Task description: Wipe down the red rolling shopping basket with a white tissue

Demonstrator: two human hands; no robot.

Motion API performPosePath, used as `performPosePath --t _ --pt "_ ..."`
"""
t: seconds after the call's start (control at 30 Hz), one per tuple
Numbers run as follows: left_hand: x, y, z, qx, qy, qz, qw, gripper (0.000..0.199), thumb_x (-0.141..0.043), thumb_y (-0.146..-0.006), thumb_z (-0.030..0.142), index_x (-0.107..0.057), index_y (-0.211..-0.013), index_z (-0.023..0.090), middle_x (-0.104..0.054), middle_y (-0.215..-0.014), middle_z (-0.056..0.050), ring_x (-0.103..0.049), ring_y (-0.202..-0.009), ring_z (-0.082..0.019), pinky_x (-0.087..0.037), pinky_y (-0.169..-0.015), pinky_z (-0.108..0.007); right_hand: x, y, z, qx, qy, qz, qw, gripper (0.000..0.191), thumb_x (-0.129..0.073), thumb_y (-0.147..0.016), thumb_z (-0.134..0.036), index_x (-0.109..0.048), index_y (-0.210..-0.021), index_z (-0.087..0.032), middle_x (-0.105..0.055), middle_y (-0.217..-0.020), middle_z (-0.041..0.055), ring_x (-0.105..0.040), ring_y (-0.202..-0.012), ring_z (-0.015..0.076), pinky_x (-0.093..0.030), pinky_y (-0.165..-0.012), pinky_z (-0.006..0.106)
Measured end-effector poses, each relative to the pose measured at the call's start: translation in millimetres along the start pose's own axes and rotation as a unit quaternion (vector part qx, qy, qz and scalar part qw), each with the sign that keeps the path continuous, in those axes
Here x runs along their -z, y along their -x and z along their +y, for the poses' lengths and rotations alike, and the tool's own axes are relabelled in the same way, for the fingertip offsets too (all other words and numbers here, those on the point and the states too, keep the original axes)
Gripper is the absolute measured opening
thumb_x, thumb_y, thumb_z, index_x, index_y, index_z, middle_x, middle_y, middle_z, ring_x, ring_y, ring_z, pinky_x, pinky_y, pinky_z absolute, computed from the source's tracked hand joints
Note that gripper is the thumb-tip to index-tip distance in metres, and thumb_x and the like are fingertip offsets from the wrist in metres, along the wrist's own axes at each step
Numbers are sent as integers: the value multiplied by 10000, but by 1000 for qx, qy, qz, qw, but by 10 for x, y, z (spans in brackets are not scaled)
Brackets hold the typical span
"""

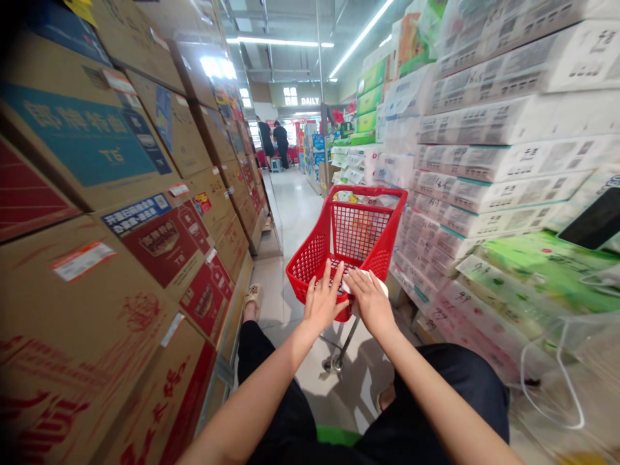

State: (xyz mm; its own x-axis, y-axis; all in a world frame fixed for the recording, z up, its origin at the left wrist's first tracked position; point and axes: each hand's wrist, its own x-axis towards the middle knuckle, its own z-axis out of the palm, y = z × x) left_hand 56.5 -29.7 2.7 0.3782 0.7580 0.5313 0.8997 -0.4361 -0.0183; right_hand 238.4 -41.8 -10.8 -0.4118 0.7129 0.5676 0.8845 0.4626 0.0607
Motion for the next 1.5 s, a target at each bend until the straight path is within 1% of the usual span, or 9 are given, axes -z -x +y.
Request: performPosePath --t 0.13,0.27,0.33,0.43,0.7,0.97,1.23,1.37,1.5 --pt "4 -47 29 -59 27 -23 998 1093 -744 -879 360 5 -1665 237 -72 -1721 -170 -587 -1336 -276 -340 -1215 -421 6 147 -152 20 0 2 1000 628 -396 -984 -114 -351 -1602 -212 -479 -1586 102 -398 -1499 244 -308 -1251 523" --pt "54 -73 -349 -197 49 -26 979 1009 -696 -924 483 -55 -1665 246 -105 -1732 -78 -379 -1509 -255 -269 -1262 -394 138 227 -27 28 0 -18 999 639 -381 -1008 -127 -291 -1624 -266 -459 -1603 68 -413 -1490 219 -265 -1272 529" --pt "40 -84 -575 -165 31 -13 986 934 -670 -938 531 -122 -1659 304 -170 -1725 -27 -275 -1555 -300 -207 -1285 -491 169 256 38 3 -1 -7 1000 641 -368 -1013 -127 -275 -1630 -278 -458 -1605 67 -418 -1487 217 -295 -1262 525" --pt "-50 -92 -763 -111 25 -22 993 829 -603 -964 587 -211 -1645 320 -307 -1684 -35 -362 -1511 -324 -187 -1285 -559 110 289 -16 -37 -2 15 999 647 -368 -1007 -113 -263 -1636 -227 -455 -1605 99 -393 -1502 235 -361 -1233 501" --pt "-189 -95 -539 -141 72 -23 987 741 -577 -1007 431 -217 -1642 307 -384 -1647 -6 -390 -1498 -271 -149 -1302 -544 -136 53 -374 -29 15 11 999 677 -393 -980 -75 -245 -1637 -143 -438 -1610 145 -420 -1484 273 -382 -1221 474" --pt "-131 -76 -614 -173 115 -39 978 726 -557 -1015 482 -240 -1634 275 -386 -1646 -17 -320 -1540 -258 -127 -1306 -518 57 404 29 -60 23 0 998 712 -384 -1011 -122 -153 -1654 -322 -260 -1704 31 -192 -1581 272 -330 -1240 547" --pt "-159 -58 -480 -158 139 -35 977 1016 -657 -916 421 -28 -1650 108 -342 -1657 -143 -324 -1540 -262 -124 -1312 -473 -149 85 -295 -26 14 -2 1000 713 -405 -991 -104 -176 -1655 -226 -336 -1671 92 -318 -1538 258 -332 -1245 510" --pt "-121 -48 -563 -168 152 -39 973 1031 -656 -903 385 1 -1648 110 -353 -1653 -142 -338 -1535 -248 -150 -1310 -449 -17 150 -131 -9 42 -19 999 698 -421 -1001 -125 -227 -1638 -336 -336 -1673 -10 -209 -1575 286 -286 -1251 584" --pt "-104 -20 -555 -172 157 -40 972 1017 -657 -894 399 -36 -1648 115 -343 -1657 -143 -343 -1532 -257 -145 -1312 -446 63 337 90 -70 46 0 996 744 -457 -971 -100 -254 -1621 -401 -207 -1715 -35 -99 -1592 338 -364 -1200 603"
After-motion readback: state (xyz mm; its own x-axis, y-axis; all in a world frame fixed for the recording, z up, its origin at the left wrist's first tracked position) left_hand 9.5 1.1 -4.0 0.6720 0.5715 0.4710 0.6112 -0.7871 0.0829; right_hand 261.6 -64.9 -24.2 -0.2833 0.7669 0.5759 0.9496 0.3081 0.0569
